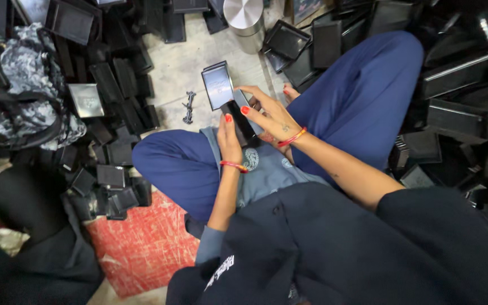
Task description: The person sits on the floor and assembles small black compact disc cases by hand. They pick up the case halves, snap them together, and place the finished units into a nearby cardboard box.
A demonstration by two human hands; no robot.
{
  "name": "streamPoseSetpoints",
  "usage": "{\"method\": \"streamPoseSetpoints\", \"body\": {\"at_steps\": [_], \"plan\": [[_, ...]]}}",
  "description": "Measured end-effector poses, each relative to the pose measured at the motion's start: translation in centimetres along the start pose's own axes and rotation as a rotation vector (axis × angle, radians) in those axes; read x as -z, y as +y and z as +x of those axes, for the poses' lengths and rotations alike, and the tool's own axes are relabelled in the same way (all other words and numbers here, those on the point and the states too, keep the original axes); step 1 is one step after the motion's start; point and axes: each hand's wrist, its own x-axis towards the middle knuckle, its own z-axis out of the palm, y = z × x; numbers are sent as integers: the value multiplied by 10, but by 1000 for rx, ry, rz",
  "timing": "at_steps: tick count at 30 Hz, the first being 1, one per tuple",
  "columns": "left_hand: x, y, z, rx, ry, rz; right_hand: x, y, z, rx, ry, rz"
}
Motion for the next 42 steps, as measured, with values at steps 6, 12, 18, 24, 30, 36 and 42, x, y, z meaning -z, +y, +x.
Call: {"method": "streamPoseSetpoints", "body": {"at_steps": [6, 12, 18, 24, 30, 36, 42], "plan": [[-21, 57, -8, -179, -34, 19, -7, -9, -2, 127, 71, -88], [-46, 86, -19, -82, 15, 272, -7, -3, 1, 245, 207, -83], [-47, 103, -41, 81, -134, 261, 0, 10, 8, 125, 286, -70], [-5, 90, -38, -45, -52, -101, 1, 33, 16, -22, 82, 391], [18, 79, -25, 132, -208, 14, -2, 46, 14, -58, 10, 399], [-8, 90, -28, 295, -286, -477, -3, 41, 17, 17, 16, 505], [-29, 84, -27, 144, -78, -220, -6, 23, 12, 5, -7, 350]]}}
